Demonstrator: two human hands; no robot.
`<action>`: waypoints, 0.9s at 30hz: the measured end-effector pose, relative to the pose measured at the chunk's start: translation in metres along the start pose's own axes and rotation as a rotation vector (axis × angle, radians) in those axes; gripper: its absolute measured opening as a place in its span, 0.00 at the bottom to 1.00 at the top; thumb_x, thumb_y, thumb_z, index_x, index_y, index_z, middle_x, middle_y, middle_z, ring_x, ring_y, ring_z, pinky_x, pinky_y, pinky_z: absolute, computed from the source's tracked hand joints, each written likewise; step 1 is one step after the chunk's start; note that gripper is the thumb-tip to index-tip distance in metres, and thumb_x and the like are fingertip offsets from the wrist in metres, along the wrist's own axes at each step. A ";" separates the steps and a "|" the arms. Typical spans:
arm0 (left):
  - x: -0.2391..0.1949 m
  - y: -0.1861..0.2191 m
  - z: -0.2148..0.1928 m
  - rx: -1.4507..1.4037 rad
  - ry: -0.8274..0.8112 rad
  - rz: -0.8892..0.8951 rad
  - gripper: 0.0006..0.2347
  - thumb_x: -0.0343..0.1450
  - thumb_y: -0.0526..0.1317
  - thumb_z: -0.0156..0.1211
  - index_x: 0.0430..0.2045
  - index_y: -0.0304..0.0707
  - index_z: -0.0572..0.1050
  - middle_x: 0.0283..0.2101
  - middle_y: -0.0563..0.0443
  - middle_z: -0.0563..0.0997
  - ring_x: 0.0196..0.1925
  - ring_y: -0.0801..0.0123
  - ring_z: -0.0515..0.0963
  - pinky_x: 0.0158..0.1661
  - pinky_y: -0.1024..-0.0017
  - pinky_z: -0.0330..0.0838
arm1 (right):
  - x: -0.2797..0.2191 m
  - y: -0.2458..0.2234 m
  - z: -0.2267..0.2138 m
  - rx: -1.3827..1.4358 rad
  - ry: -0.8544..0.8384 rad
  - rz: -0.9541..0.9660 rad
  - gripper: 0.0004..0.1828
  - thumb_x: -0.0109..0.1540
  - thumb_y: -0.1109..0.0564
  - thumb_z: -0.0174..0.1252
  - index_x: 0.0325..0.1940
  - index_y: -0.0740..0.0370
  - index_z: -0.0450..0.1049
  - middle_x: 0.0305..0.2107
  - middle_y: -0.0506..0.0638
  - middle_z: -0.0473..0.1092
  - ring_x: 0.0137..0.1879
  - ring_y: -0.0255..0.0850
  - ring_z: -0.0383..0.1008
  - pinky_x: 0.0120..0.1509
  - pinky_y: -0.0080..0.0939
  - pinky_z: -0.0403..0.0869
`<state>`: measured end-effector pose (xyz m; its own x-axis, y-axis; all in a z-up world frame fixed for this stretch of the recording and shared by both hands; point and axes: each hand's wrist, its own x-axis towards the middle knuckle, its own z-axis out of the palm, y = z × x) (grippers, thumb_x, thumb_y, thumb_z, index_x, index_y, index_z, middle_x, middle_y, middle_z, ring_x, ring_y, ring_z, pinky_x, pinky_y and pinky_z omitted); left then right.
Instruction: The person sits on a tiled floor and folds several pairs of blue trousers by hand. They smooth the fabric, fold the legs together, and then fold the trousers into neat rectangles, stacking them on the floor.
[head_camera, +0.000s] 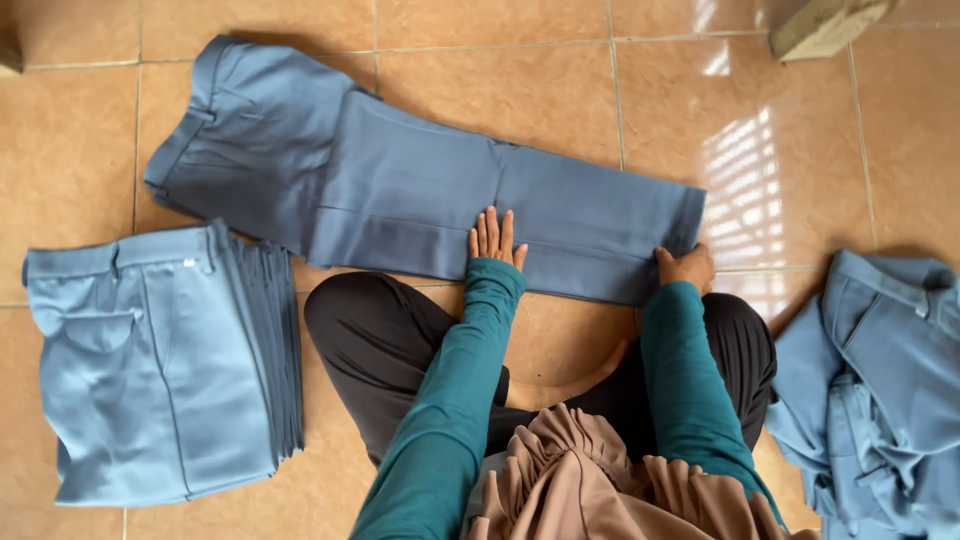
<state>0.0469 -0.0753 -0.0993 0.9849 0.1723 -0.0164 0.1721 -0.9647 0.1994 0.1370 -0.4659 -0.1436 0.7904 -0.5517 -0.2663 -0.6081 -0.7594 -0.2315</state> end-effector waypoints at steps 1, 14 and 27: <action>-0.002 -0.003 0.006 -0.009 0.010 -0.016 0.32 0.78 0.60 0.36 0.76 0.55 0.38 0.79 0.44 0.37 0.81 0.53 0.36 0.74 0.52 0.27 | -0.001 0.000 -0.005 -0.006 0.007 -0.019 0.48 0.52 0.23 0.68 0.68 0.44 0.62 0.57 0.49 0.65 0.61 0.53 0.66 0.53 0.63 0.70; -0.036 0.055 0.029 -0.266 -0.074 0.092 0.31 0.76 0.61 0.40 0.74 0.53 0.48 0.78 0.44 0.46 0.80 0.52 0.44 0.75 0.53 0.37 | -0.160 -0.014 -0.223 1.534 -0.415 0.147 0.27 0.57 0.54 0.73 0.60 0.54 0.75 0.44 0.53 0.80 0.45 0.52 0.84 0.50 0.53 0.83; -0.063 0.163 0.054 -0.529 -0.372 0.326 0.32 0.73 0.64 0.34 0.73 0.55 0.51 0.77 0.47 0.50 0.78 0.56 0.46 0.73 0.61 0.38 | -0.234 -0.069 -0.339 1.583 -0.185 -0.295 0.35 0.59 0.60 0.64 0.72 0.50 0.68 0.54 0.48 0.77 0.54 0.42 0.80 0.62 0.41 0.82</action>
<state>0.0141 -0.2546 -0.1188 0.9420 -0.2775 -0.1890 -0.0703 -0.7134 0.6972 0.0194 -0.4008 0.2515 0.9392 -0.3229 -0.1168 -0.0015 0.3362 -0.9418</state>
